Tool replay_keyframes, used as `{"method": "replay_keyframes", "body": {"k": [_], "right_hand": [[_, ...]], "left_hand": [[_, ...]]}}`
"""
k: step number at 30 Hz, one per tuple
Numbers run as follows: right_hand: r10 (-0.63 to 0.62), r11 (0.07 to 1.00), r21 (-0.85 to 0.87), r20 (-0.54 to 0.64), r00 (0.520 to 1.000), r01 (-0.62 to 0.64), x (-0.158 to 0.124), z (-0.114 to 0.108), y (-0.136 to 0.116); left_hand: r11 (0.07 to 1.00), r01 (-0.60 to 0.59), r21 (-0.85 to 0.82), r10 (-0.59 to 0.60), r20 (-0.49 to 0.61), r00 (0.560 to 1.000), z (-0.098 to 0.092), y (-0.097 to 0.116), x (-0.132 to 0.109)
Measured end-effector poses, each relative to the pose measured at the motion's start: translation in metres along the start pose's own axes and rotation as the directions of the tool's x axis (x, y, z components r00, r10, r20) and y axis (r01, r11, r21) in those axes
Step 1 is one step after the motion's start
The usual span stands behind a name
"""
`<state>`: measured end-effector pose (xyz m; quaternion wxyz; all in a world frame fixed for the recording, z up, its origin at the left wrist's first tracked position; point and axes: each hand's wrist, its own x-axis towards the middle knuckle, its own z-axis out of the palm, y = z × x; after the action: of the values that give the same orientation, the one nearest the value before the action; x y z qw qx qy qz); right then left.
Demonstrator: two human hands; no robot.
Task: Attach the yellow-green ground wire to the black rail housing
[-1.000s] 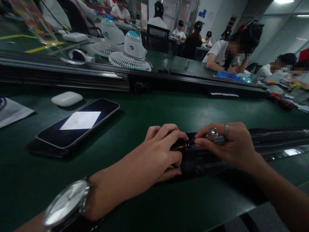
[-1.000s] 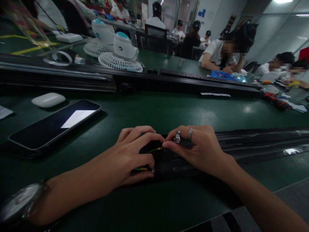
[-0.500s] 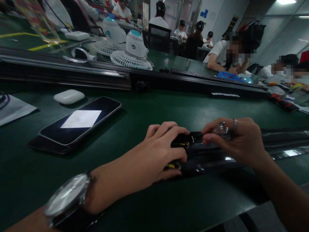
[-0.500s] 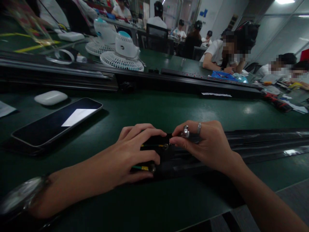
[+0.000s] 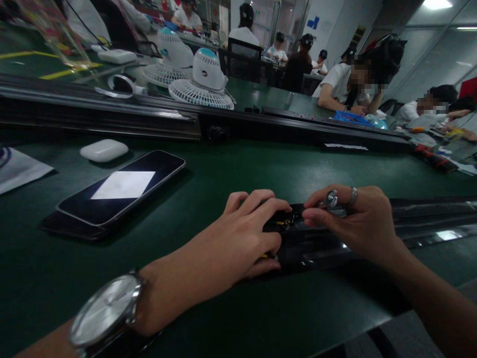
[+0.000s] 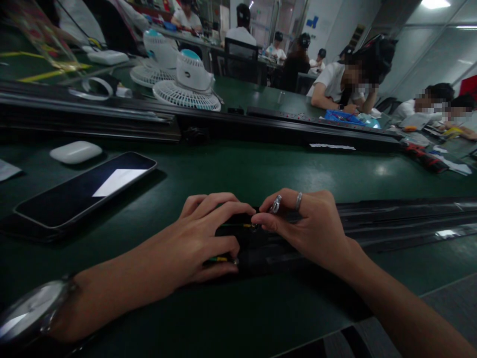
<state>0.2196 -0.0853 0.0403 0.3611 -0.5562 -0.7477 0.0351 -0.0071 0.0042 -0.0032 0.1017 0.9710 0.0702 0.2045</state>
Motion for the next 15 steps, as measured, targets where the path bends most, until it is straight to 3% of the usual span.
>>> {"method": "replay_keyframes", "body": {"k": [5, 10, 15], "right_hand": [[-0.043, 0.999, -0.025, 0.045, 0.998, 0.044, -0.0003, -0.0012, 0.0022], [-0.178, 0.983, -0.027, 0.089, 0.980, 0.181, 0.0016, -0.0082, 0.0055], [-0.128, 0.991, -0.038, 0.041, 0.991, 0.130, 0.0010, -0.0081, 0.0051]], "left_hand": [[0.999, 0.010, -0.044, -0.011, -0.025, 1.000, 0.0006, 0.0008, 0.0002], [0.996, 0.009, -0.094, -0.011, -0.023, 1.000, 0.0001, 0.0004, -0.0008], [0.995, 0.025, -0.101, -0.024, 0.011, 1.000, -0.0020, -0.0004, -0.0012]]}}
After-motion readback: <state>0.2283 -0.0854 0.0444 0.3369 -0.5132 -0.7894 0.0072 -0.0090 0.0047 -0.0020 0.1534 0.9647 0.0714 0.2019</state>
